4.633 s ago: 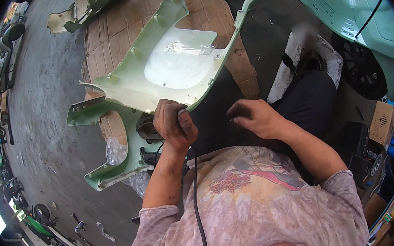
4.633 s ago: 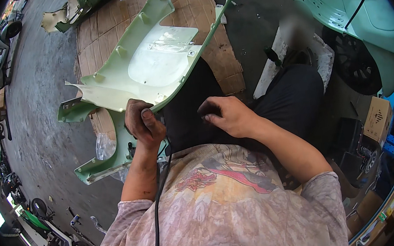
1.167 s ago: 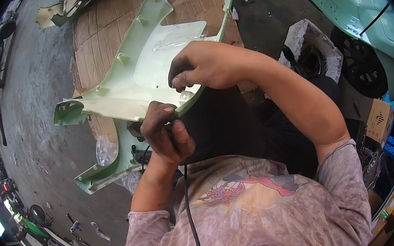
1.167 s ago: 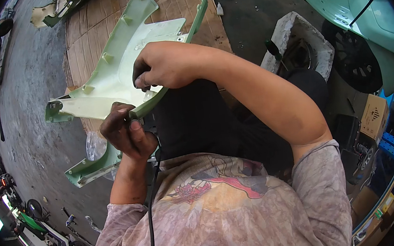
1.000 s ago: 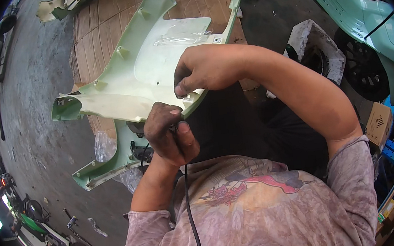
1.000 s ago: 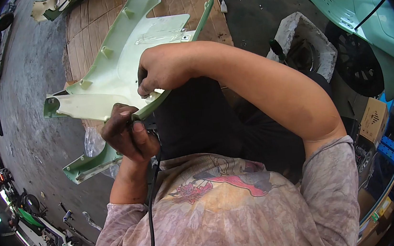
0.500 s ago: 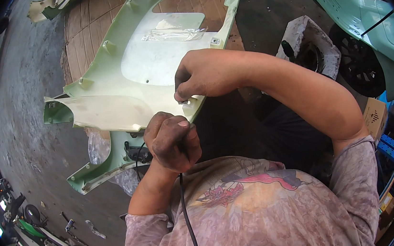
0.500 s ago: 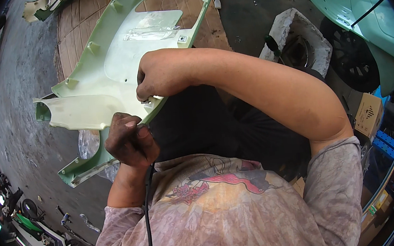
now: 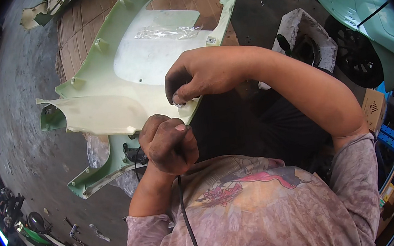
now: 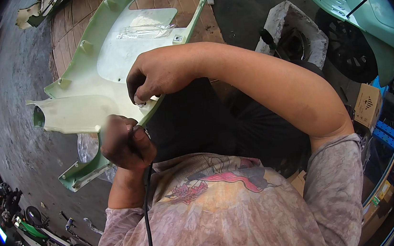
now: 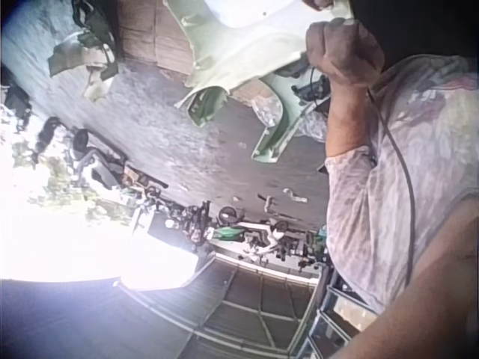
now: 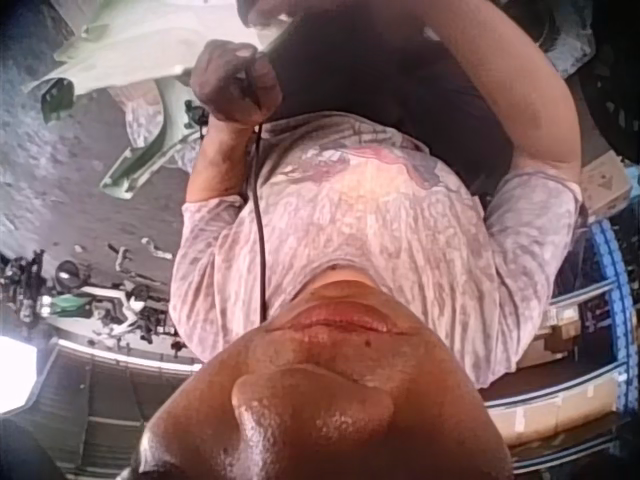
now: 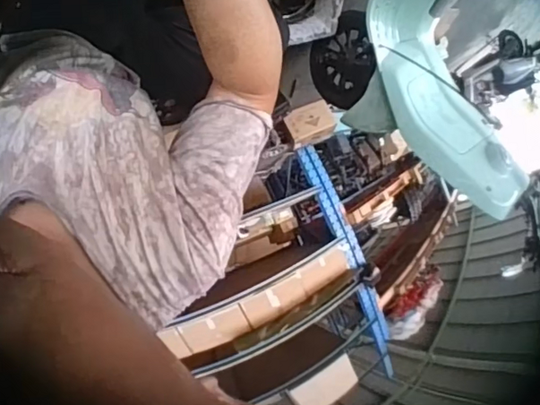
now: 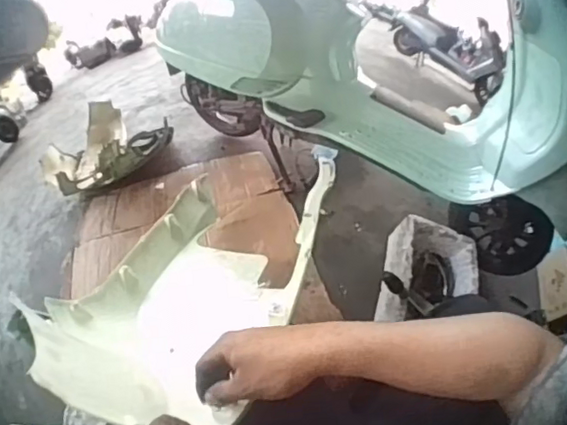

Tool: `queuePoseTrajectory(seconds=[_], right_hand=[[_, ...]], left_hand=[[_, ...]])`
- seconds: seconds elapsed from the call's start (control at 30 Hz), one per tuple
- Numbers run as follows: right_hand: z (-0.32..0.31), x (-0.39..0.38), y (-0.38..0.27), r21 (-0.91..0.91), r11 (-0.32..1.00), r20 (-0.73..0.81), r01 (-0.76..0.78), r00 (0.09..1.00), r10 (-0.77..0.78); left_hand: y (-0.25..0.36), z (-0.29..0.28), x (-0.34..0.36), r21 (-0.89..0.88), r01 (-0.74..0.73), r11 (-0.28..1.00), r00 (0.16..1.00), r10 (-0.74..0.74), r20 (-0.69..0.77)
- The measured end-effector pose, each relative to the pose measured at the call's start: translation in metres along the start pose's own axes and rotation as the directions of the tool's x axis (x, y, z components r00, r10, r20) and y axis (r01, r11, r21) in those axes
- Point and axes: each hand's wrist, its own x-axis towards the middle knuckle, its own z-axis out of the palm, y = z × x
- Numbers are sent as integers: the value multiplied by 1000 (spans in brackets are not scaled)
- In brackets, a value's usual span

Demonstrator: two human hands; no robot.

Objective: The person retrieves a plastic body panel from a cardboard box, gathers fasteners from a tray, and installs the panel onto a light-colored motor scooter. The person positions the panel, inserts screws by hand, and tightens them to secure the bodywork to the vehicle frame.

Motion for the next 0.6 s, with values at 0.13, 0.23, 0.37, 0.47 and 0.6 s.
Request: queuePoseTrajectory(seconds=[0.13, 0.23, 0.37, 0.47, 0.6], right_hand=[[-1, -2, 0, 12, 995, 21, 98, 995, -99], [0, 0, 1, 12, 987, 40, 157, 987, -158], [0, -1, -4, -29, 981, 50, 194, 980, -192], [1, 0, 0, -33, 973, 48, 228, 973, -227], [4, -1, -4, -66, 962, 36, 264, 964, -262]], left_hand=[[-1, -3, -1, -8, -14, 1000, 1000, 14, 26], [0, -3, -1, 6, -25, 1000, 1000, 25, 17], [0, -8, 3, 38, -39, 999, 999, 38, 32], [2, -8, 4, 47, -26, 999, 1000, 25, 16], [5, -13, 3, 86, -27, 996, 999, 23, 41]])
